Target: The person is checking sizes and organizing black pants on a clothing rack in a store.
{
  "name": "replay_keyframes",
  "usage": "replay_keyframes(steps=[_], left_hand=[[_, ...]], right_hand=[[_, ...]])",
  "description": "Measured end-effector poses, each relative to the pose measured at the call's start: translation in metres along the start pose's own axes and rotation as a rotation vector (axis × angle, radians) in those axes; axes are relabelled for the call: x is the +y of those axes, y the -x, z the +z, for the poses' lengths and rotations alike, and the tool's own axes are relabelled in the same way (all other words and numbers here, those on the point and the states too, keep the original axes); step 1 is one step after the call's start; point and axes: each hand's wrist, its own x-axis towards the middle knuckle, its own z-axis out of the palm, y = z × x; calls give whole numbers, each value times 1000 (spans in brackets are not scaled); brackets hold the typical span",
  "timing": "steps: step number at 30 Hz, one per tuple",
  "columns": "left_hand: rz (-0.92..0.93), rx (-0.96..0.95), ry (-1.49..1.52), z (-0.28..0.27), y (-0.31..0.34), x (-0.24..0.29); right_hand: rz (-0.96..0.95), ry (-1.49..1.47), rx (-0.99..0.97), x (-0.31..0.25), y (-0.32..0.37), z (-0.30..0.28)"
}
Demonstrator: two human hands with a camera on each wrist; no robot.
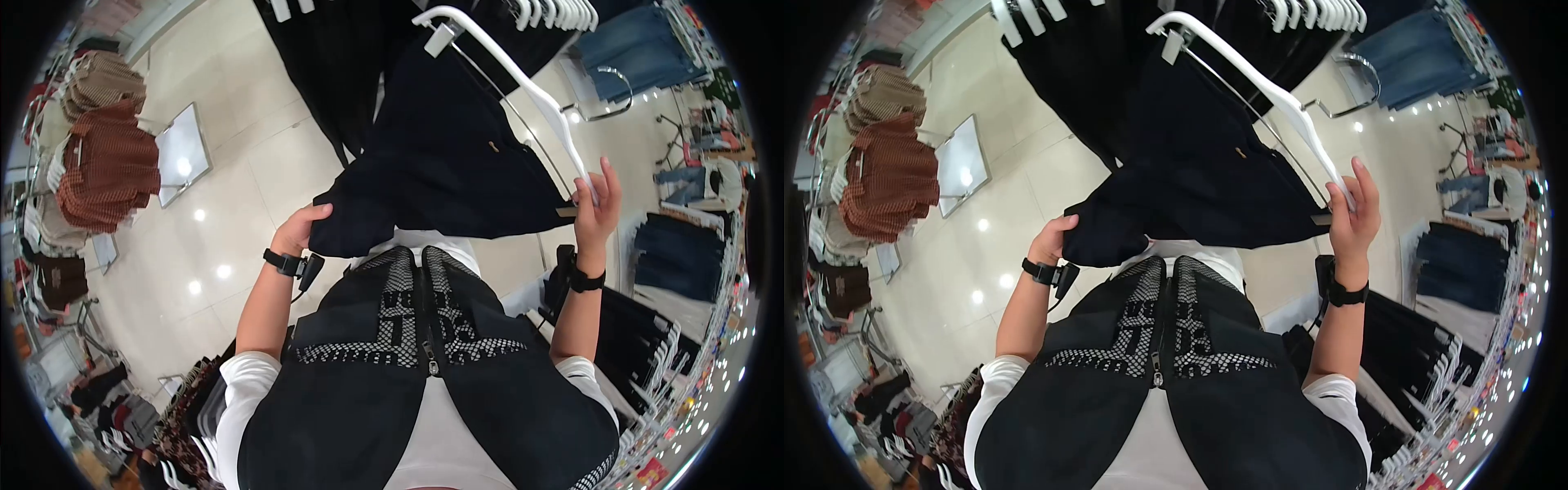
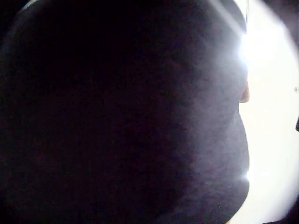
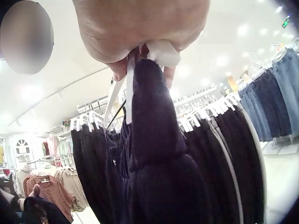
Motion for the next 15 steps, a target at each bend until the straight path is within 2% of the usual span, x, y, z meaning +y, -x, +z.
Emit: replay_keyframes(steps=[2, 4, 5, 6, 10, 12, 13, 15], left_hand=[[99, 9, -26, 18, 0, -1], [34, 159, -14, 24, -4, -11], [58, 218, -80, 31, -5, -17], [129, 240, -92, 38, -12, -25], [192, 339, -87, 64, -33, -59], [238, 322, -30, 68, -44, -77], [259, 364, -33, 77, -48, -80], [331, 420, -24, 93, -60, -93]], right_hand=[[-15, 10, -27, 15, -2, -2], [-12, 12, -71, 31, -3, -4], [-21, 0, -93, 39, -4, -4], [-30, -7, -114, 45, -6, -6], [-43, -90, -195, 72, -19, -15], [-69, -77, -228, 89, -30, -19], [-107, -79, -190, 95, -39, -17], [-163, -74, -263, 104, -57, -20]])
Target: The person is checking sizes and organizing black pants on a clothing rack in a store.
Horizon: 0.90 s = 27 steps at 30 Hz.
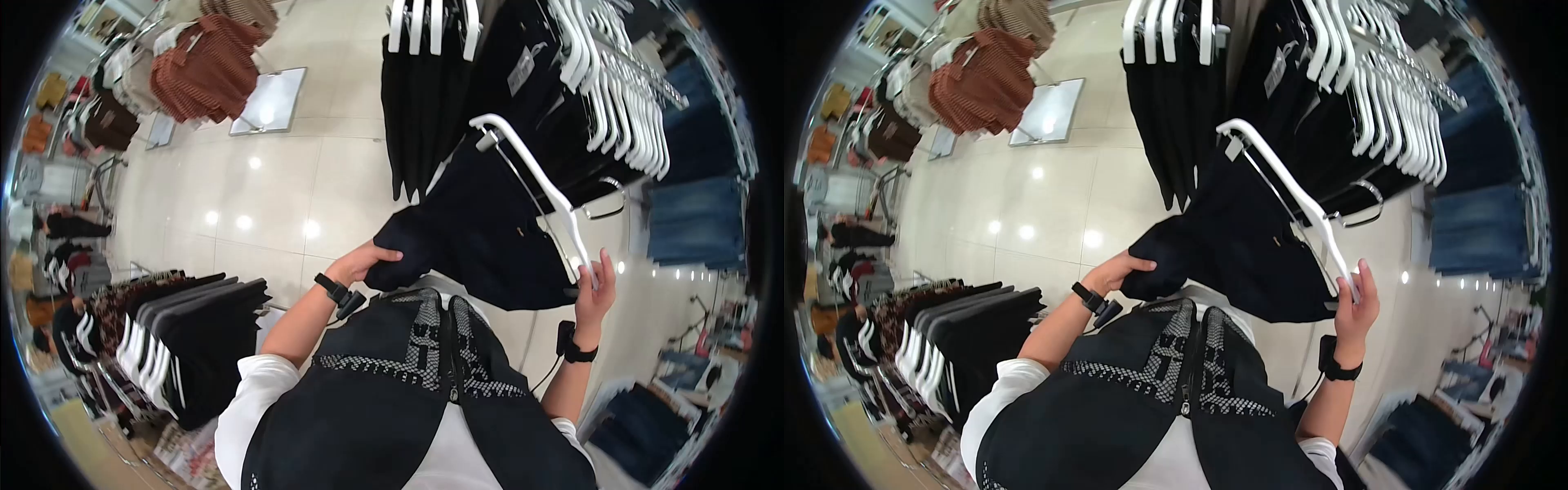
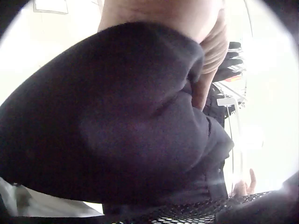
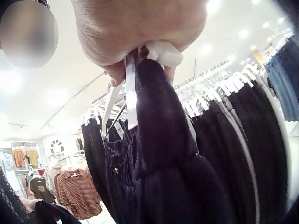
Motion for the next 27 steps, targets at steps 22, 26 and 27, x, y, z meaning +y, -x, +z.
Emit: replay_keyframes(steps=[22, 26, 27], left_hand=[[327, 388, 218, 57, 22, -127], [348, 368, 211, 60, 20, -131], [345, 371, 214, 60, 20, -133]], right_hand=[[-328, -253, -294, 21, -69, 25], [-319, -274, -297, 26, -64, 25], [-315, -280, -299, 28, -62, 25]])
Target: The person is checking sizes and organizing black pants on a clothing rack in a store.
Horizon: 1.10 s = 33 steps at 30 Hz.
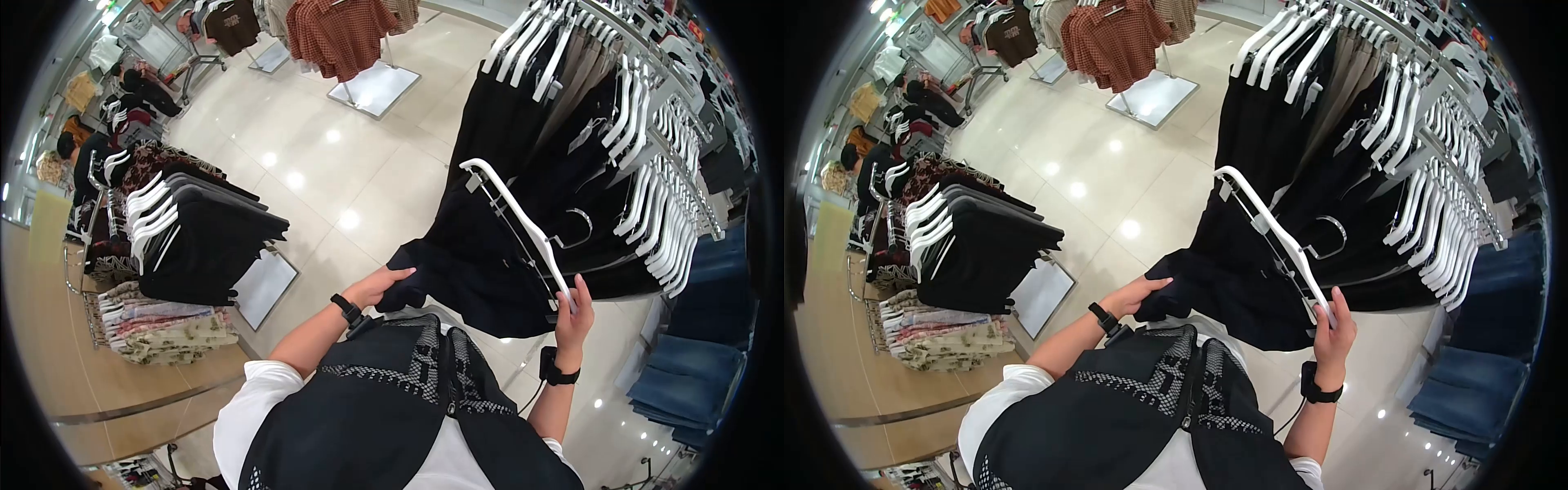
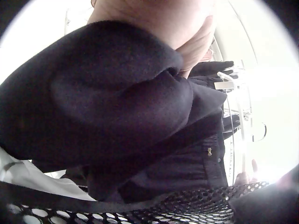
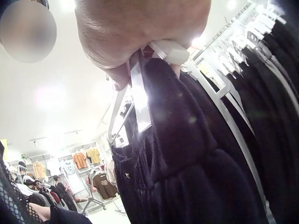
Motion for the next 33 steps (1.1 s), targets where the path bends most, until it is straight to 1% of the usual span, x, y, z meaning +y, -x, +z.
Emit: replay_keyframes(steps=[2, 5, 8, 11, 14, 17, 20, 24, 25, 27, 28, 31, 33], left_hand=[[-8, 8, 3, -1, 2, -5], [-67, 1, 72, -10, 3, -15], [-76, 55, 66, -6, 10, -15], [-63, 52, 118, -14, 7, -25], [-99, 68, 171, -4, 18, -20], [-140, 94, 216, -12, 13, -20], [-139, 50, 181, -27, 0, -20], [-88, 43, 126, -12, -6, 2], [-113, 57, 59, -10, -5, 11], [-52, 10, -45, -9, -2, 26], [-18, -13, -97, -10, -2, 34], [-20, -28, -45, -30, -5, 58], [1, -34, -64, -37, -6, 71]], right_hand=[[-7, 23, 1, 0, 2, -1], [-12, 27, 0, 0, 6, -1], [-11, 23, -13, 4, 7, -2], [-3, -12, -30, 10, 8, 2], [-17, 2, -36, 6, 9, 1], [-73, 29, -20, 3, 3, -3], [-65, 4, -12, -4, -1, -13], [-90, 21, 34, -16, -8, -20], [-48, -18, -5, -15, -6, -23], [-58, 7, 2, -17, -7, -23], [-58, 9, 3, -18, -8, -22], [-81, 51, 24, -16, -11, -19], [-36, -5, 94, -20, -15, -12]])
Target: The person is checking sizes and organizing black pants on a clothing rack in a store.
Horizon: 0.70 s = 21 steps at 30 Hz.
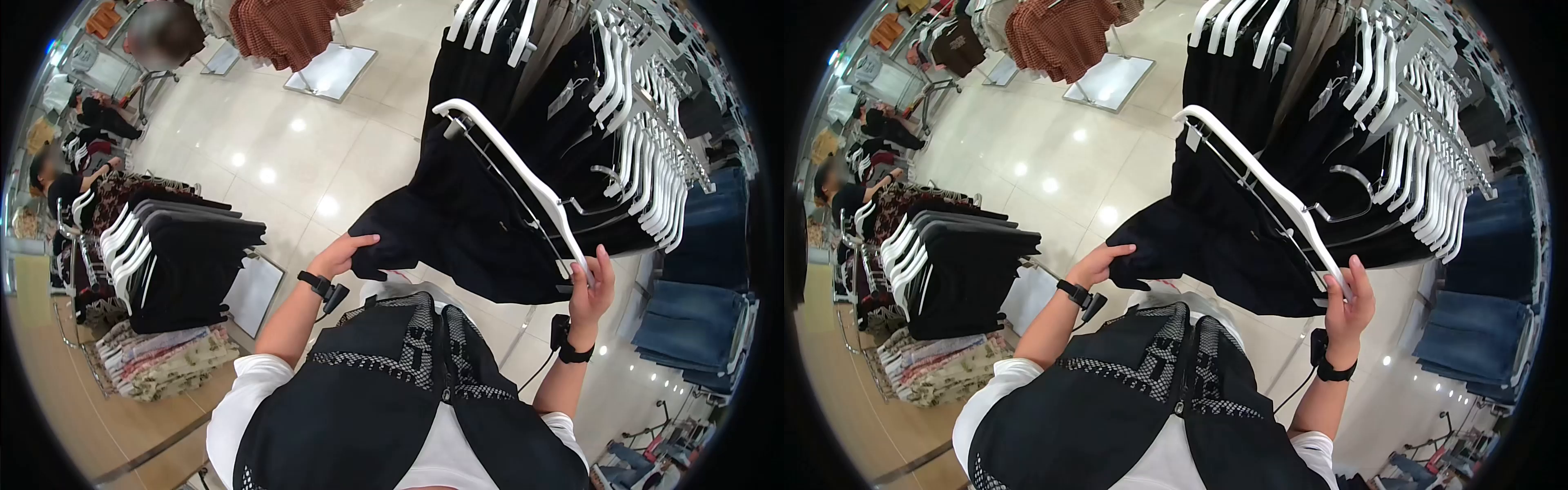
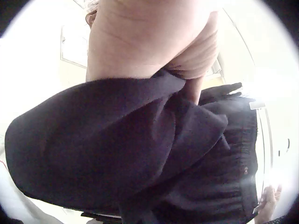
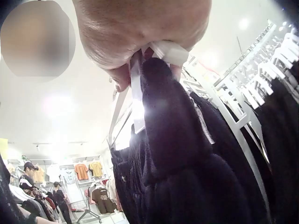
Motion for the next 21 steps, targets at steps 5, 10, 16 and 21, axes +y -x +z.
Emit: replay_keyframes(steps=[5, 10, 16, 21], left_hand=[[-83, -32, -201, -18, -23, 13], [-131, -120, -130, -17, -46, 45], [-197, -66, -226, -36, -86, 70], [-322, -102, -205, -52, -109, 92]], right_hand=[[44, -40, 71, -12, -18, 17], [18, 30, 50, -21, -38, 36], [9, 236, 32, -40, -54, 56], [106, 191, 77, -52, -48, 67]])
